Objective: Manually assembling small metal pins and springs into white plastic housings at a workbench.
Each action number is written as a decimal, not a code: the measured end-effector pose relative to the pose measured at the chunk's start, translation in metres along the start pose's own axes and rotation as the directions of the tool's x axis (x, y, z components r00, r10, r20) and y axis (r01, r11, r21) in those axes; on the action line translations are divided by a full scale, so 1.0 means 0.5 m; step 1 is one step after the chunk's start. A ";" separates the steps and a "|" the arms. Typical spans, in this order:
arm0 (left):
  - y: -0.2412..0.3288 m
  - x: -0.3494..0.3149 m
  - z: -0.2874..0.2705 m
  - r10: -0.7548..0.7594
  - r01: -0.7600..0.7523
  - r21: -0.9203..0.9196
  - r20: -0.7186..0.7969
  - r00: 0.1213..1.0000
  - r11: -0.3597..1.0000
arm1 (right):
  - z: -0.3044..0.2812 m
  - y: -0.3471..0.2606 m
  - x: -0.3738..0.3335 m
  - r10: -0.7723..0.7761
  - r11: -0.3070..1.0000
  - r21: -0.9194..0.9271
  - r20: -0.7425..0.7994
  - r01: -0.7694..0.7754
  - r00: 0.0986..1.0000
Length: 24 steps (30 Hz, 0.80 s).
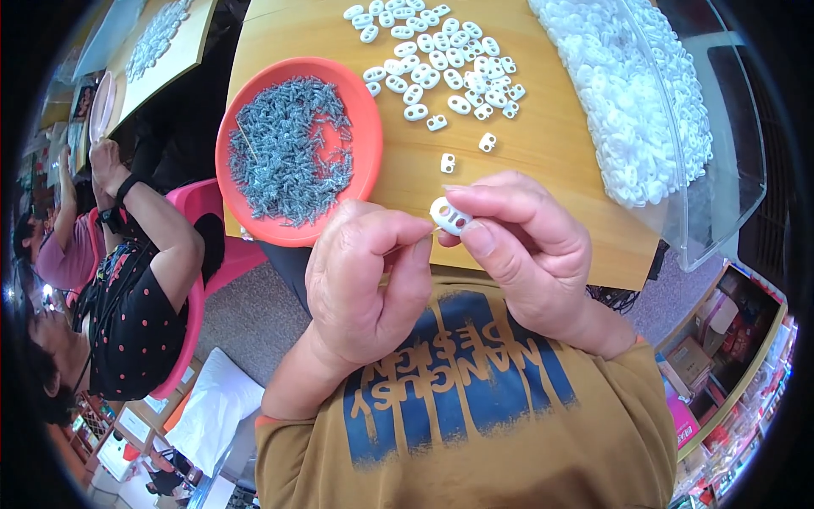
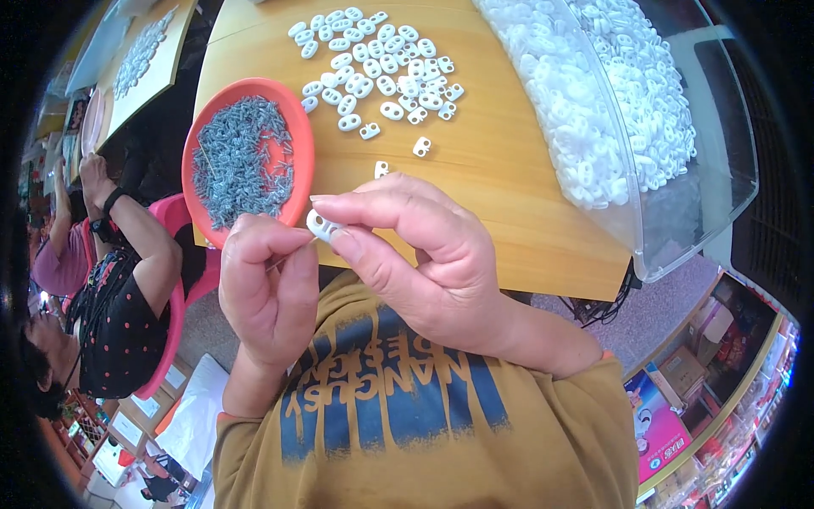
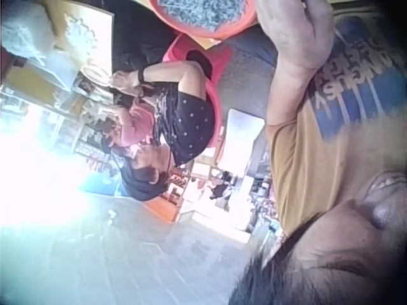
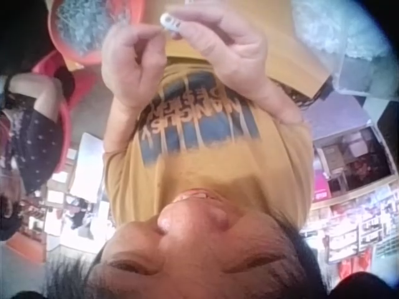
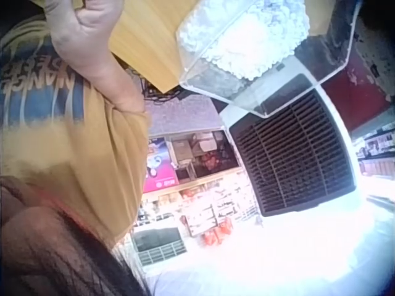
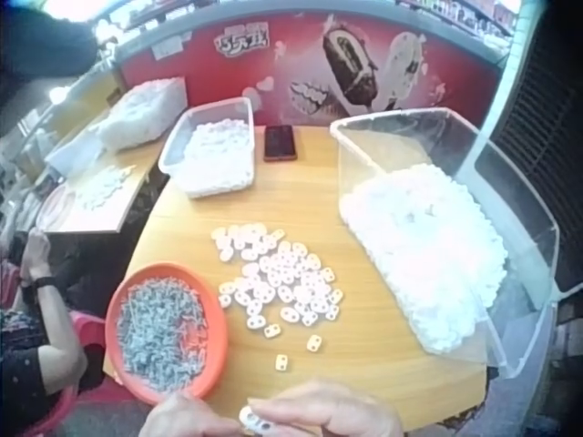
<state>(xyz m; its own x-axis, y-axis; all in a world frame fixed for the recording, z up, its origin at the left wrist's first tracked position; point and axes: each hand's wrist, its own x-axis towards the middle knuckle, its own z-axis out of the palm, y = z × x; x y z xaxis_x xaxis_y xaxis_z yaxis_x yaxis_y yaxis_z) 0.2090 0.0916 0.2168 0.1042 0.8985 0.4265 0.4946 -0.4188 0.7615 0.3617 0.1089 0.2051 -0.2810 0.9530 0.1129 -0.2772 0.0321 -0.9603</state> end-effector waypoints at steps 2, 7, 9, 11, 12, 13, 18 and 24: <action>0.001 0.000 -0.003 0.015 -0.016 0.023 0.016 1.000 1.000 | 0.000 -0.001 0.000 0.011 1.000 -0.007 0.012 -0.010 1.000; -0.004 -0.006 -0.002 0.026 -0.028 0.046 0.037 0.999 0.999 | -0.008 0.006 -0.002 0.127 0.981 0.140 0.048 -0.133 0.991; -0.016 -0.007 -0.006 0.084 -0.090 0.075 0.084 0.993 0.993 | -0.010 0.005 -0.004 0.209 0.951 0.220 0.064 -0.218 0.976; -0.024 -0.003 -0.011 0.093 -0.099 0.053 0.111 0.990 0.994 | -0.009 -0.002 0.000 0.301 0.912 0.265 0.092 -0.314 0.949; -0.026 0.000 -0.015 0.110 -0.116 0.035 0.135 0.985 0.993 | -0.008 -0.006 0.001 0.336 0.898 0.267 0.097 -0.350 0.937; -0.026 0.003 -0.018 0.130 -0.136 0.040 0.136 0.982 0.990 | -0.006 -0.008 0.003 0.345 0.894 0.267 0.096 -0.359 0.934; -0.021 0.008 -0.031 0.115 -0.119 0.018 0.151 0.982 0.993 | -0.006 -0.012 0.010 0.391 0.859 0.289 0.159 -0.422 0.906; -0.011 -0.010 -0.031 -0.015 0.010 0.026 0.203 0.979 1.000 | -0.004 -0.018 0.004 0.436 0.842 0.277 0.156 -0.463 0.886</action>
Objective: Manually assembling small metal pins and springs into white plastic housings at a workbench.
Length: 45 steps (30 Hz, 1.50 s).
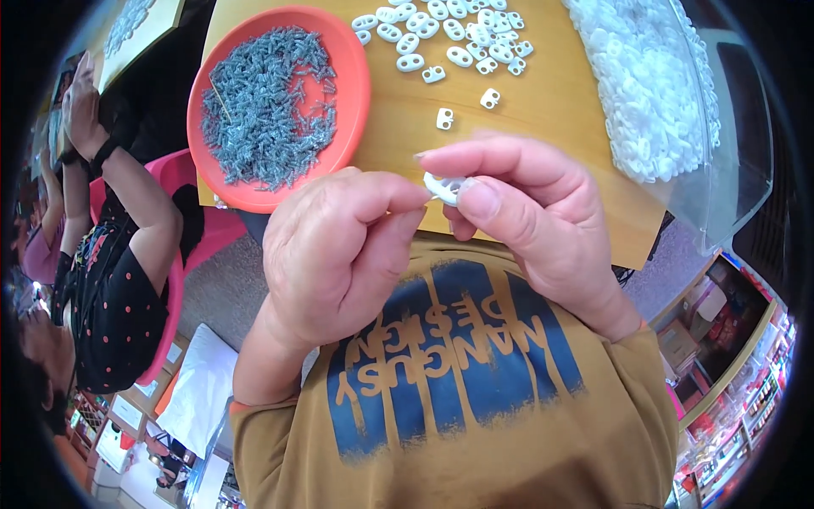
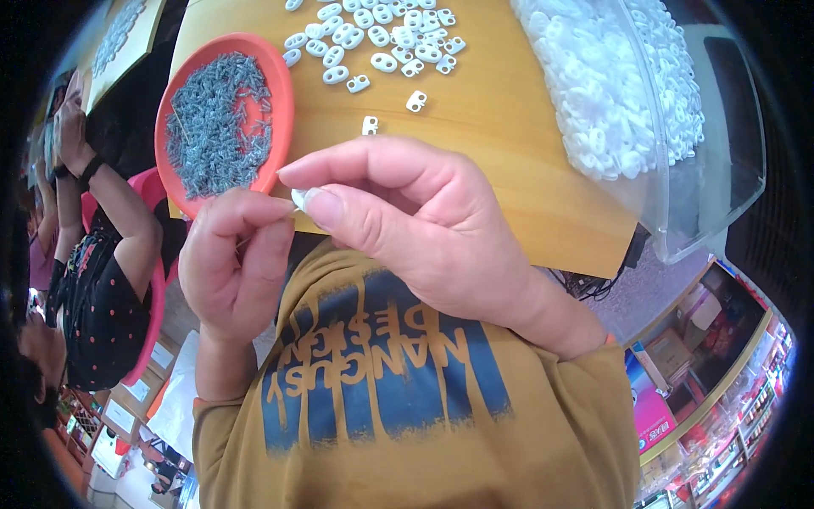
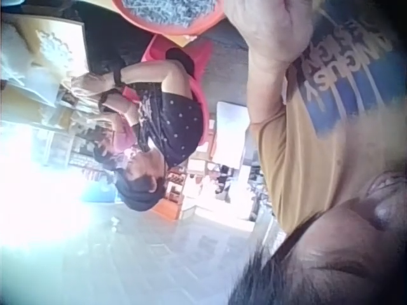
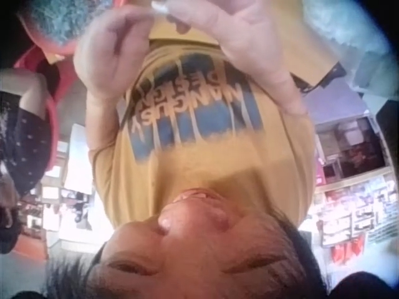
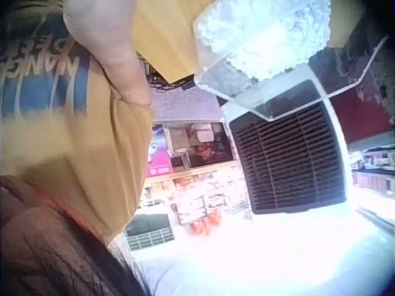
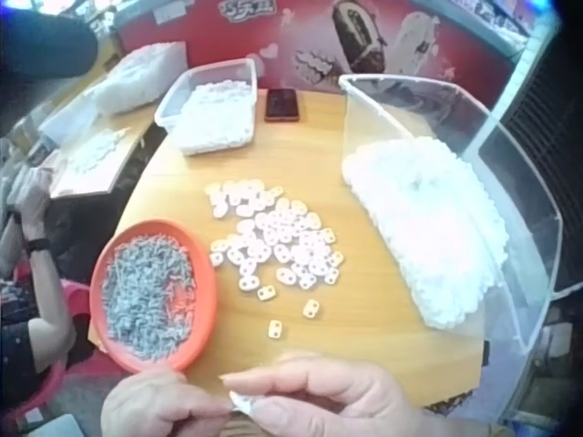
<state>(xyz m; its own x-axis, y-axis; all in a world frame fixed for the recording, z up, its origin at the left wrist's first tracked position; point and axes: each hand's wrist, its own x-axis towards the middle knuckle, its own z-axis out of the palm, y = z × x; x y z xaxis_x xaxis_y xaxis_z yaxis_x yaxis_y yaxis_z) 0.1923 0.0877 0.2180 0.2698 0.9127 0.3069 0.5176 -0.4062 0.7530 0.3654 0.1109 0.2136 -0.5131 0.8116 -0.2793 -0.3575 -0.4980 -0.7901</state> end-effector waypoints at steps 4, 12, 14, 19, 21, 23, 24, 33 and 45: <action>-0.001 -0.013 0.005 -0.068 0.064 -0.069 -0.061 0.996 0.996 | -0.002 0.004 -0.001 0.018 0.999 -0.037 0.001 -0.018 1.000; -0.014 -0.027 -0.015 -0.129 0.135 -0.260 0.037 0.991 0.956 | 0.004 0.020 0.005 -0.007 0.993 -0.119 0.001 0.007 1.000; -0.004 -0.033 -0.017 -0.336 0.338 -0.548 0.108 0.936 0.765 | 0.002 0.028 0.009 -0.092 0.975 -0.198 0.026 0.095 0.995; 0.019 -0.047 -0.001 -0.475 0.410 -0.732 0.135 0.870 0.544 | -0.007 0.038 0.019 -0.389 0.775 -0.463 0.184 0.429 0.902; 0.020 -0.058 0.009 -0.458 0.375 -0.623 0.030 0.888 0.687 | -0.005 0.043 0.020 -0.425 0.737 -0.489 0.200 0.466 0.883; 0.019 -0.066 0.015 -0.407 0.331 -0.494 -0.052 0.912 0.804 | -0.002 0.045 0.017 -0.457 0.699 -0.511 0.218 0.500 0.862; 0.020 -0.070 0.018 -0.342 0.284 -0.348 -0.119 0.932 0.894 | -0.001 0.045 0.013 -0.420 0.747 -0.485 0.186 0.455 0.888; -0.018 -0.069 0.030 0.253 -0.207 0.202 -0.239 0.937 0.957 | 0.008 0.047 -0.010 -0.138 0.984 -0.100 0.101 0.148 0.985; -0.041 -0.105 0.045 0.406 -0.276 0.360 -0.363 0.838 0.891 | 0.047 0.050 -0.018 0.014 1.000 -0.002 0.024 -0.014 1.000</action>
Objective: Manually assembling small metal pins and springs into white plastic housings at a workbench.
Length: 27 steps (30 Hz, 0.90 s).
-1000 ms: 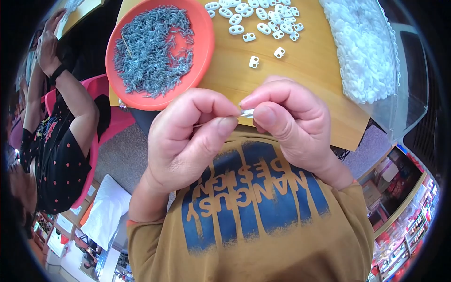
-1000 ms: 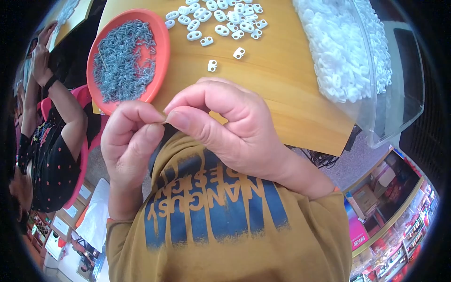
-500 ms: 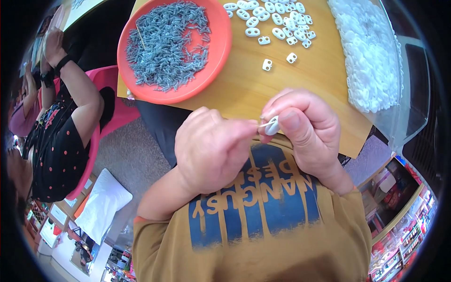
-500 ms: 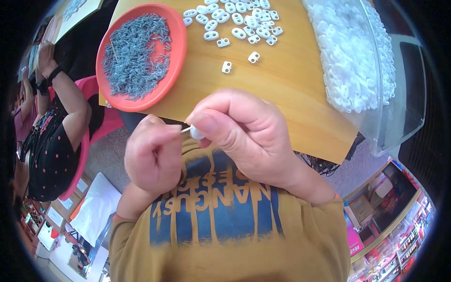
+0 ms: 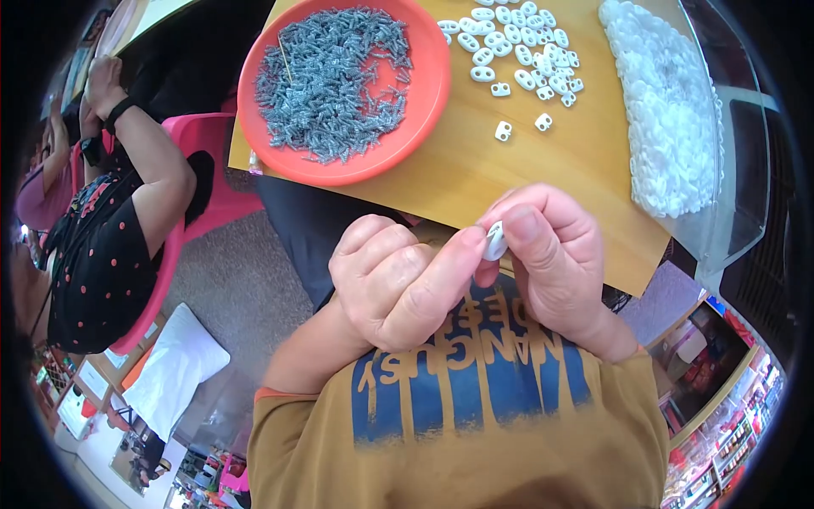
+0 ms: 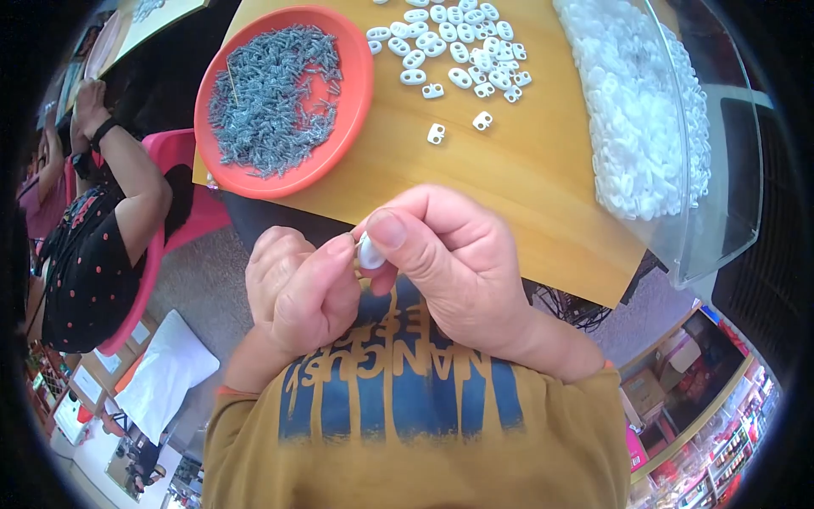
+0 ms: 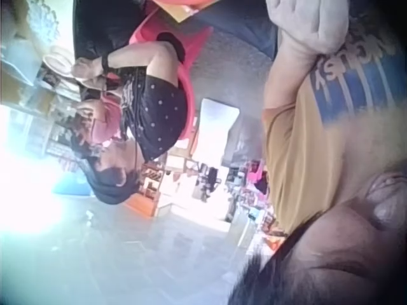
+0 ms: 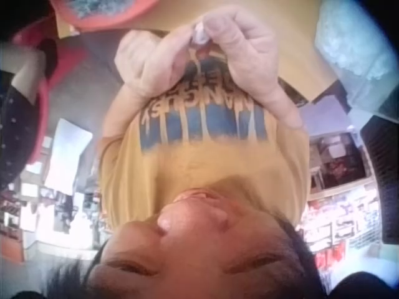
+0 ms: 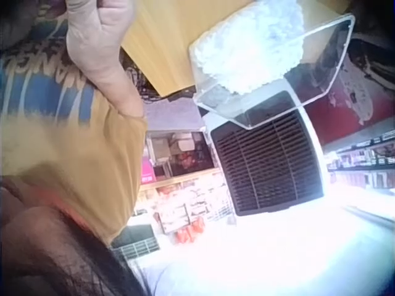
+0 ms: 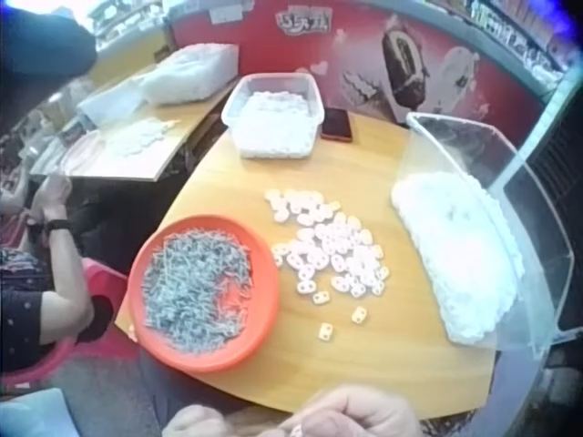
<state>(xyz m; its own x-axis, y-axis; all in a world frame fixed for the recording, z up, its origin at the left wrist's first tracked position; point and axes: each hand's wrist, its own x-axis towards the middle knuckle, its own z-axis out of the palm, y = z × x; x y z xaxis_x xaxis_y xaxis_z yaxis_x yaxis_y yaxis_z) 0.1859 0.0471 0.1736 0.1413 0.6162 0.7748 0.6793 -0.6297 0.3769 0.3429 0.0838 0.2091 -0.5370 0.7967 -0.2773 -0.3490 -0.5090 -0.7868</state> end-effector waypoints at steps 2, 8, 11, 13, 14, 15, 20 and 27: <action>0.000 -0.005 0.000 0.002 -0.001 0.013 -0.009 1.000 1.000 | 0.004 0.001 0.002 0.037 0.998 0.048 0.005 -0.037 0.999; -0.002 -0.003 -0.007 0.007 -0.004 0.054 -0.046 0.999 0.999 | 0.022 0.010 -0.004 -0.099 0.984 -0.154 -0.033 0.092 0.995; -0.004 -0.004 -0.015 0.005 -0.003 0.047 -0.036 0.999 0.999 | 0.019 0.012 0.001 -0.353 0.779 -0.532 0.065 0.331 0.933; -0.004 0.000 -0.017 -0.008 0.008 0.029 -0.011 1.000 1.000 | 0.019 0.012 0.002 -0.377 0.775 -0.523 0.069 0.355 0.924; -0.004 0.003 -0.015 -0.027 0.026 0.020 0.006 1.000 0.999 | 0.018 0.011 0.004 -0.377 0.774 -0.524 0.069 0.355 0.924; -0.005 0.005 -0.013 -0.044 0.044 0.012 0.024 0.999 0.999 | 0.017 0.010 0.006 -0.348 0.821 -0.467 0.045 0.328 0.936; -0.015 0.008 -0.001 -0.107 0.119 -0.110 0.107 0.988 0.987 | 0.006 0.013 0.007 -0.288 0.884 -0.389 -0.016 0.259 0.958; -0.011 0.002 -0.001 -0.147 0.160 -0.214 0.073 0.986 0.964 | -0.009 0.008 0.024 -0.455 0.627 -0.636 0.170 0.450 0.874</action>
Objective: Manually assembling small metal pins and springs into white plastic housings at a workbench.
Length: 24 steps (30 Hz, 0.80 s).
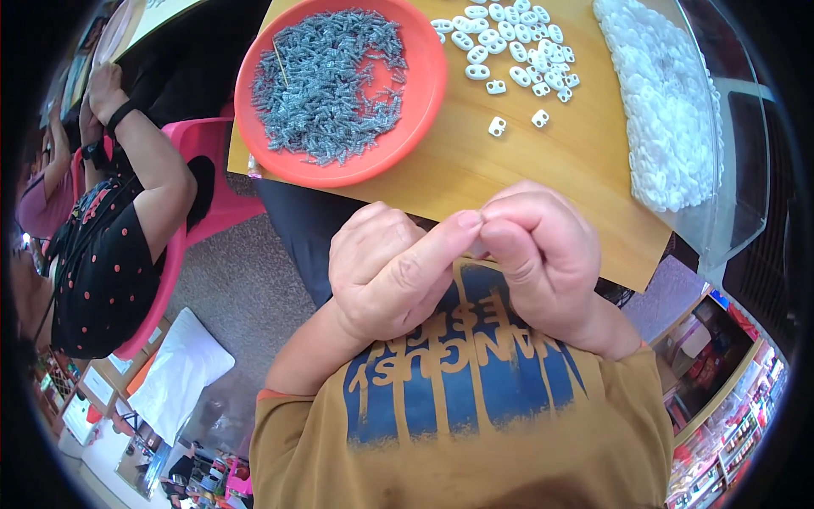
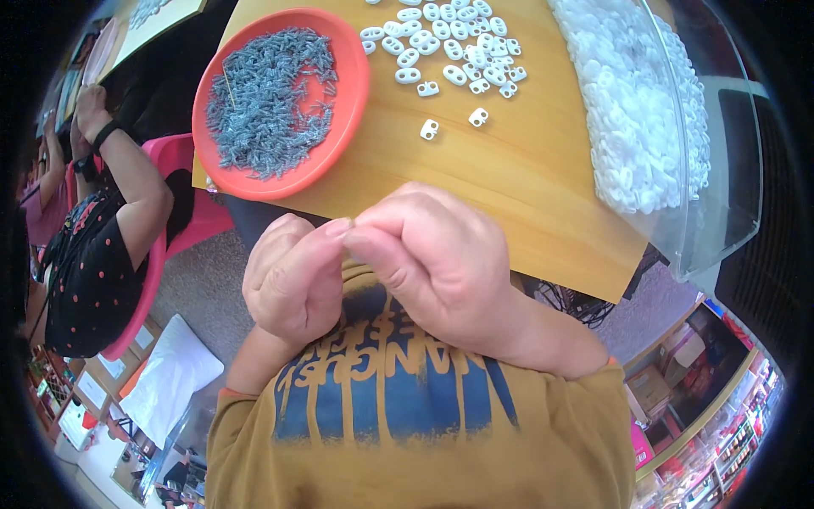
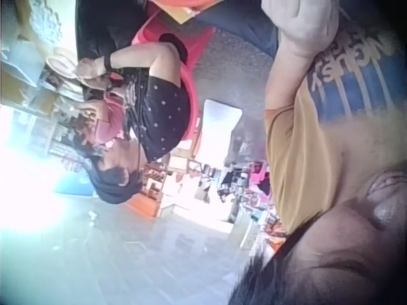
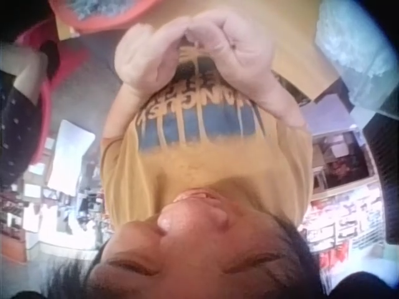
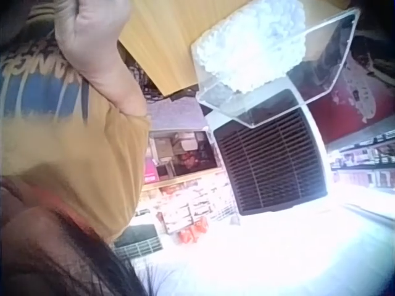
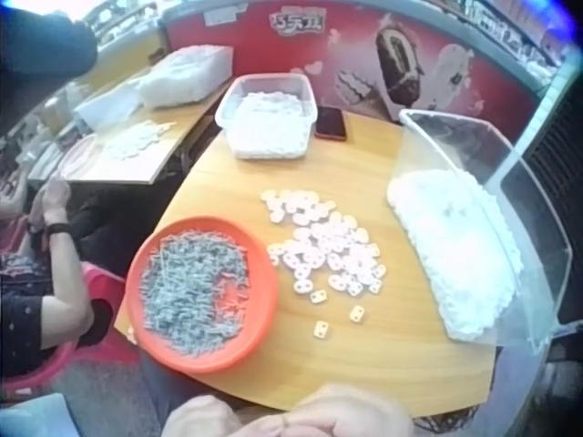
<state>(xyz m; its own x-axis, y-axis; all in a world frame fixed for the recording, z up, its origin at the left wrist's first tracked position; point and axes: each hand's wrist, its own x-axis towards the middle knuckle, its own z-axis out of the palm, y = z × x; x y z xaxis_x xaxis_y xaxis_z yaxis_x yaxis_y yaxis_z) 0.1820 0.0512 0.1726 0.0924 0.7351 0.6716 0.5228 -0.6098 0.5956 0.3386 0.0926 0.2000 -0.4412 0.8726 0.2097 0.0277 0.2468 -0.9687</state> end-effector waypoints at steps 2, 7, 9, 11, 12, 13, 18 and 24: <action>0.002 -0.002 0.001 0.012 -0.012 0.006 -0.011 1.000 1.000 | 0.001 0.003 0.004 -0.225 0.949 -0.220 0.035 0.227 0.974; 0.006 -0.005 0.000 0.058 -0.055 0.072 -0.034 0.998 0.996 | 0.007 -0.005 -0.007 -0.035 0.998 -0.055 -0.001 0.035 0.999; 0.004 -0.008 -0.002 0.051 -0.050 0.065 -0.020 0.998 0.997 | 0.011 -0.009 -0.011 0.092 0.994 0.062 -0.001 -0.092 0.996; 0.004 -0.011 -0.003 0.047 -0.047 0.059 -0.008 0.999 0.997 | 0.013 -0.012 -0.012 0.215 0.961 0.176 0.013 -0.214 0.977; 0.004 -0.014 -0.004 0.034 -0.034 0.057 -0.007 0.999 0.998 | 0.014 -0.014 -0.012 0.269 0.935 0.232 0.033 -0.269 0.963; 0.004 -0.015 -0.004 0.022 -0.022 0.054 -0.005 1.000 0.998 | 0.014 -0.014 -0.012 0.321 0.902 0.287 0.055 -0.323 0.946; 0.005 -0.022 -0.007 -0.013 0.013 0.057 -0.008 1.000 0.998 | 0.011 0.012 -0.005 -0.176 0.958 -0.232 -0.022 0.166 0.984; 0.028 -0.017 -0.009 -0.422 0.403 -0.220 -0.045 0.906 0.888 | 0.004 0.003 -0.004 -0.082 0.990 -0.116 0.016 0.084 0.996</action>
<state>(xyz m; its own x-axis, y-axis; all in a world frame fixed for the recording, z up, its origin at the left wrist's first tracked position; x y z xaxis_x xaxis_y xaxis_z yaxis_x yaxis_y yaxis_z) 0.1847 0.0349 0.1771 -0.1749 0.9097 0.3765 0.3155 -0.3105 0.8967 0.3377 0.0903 0.1979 -0.4564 0.8423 0.2866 0.0946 0.3663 -0.9257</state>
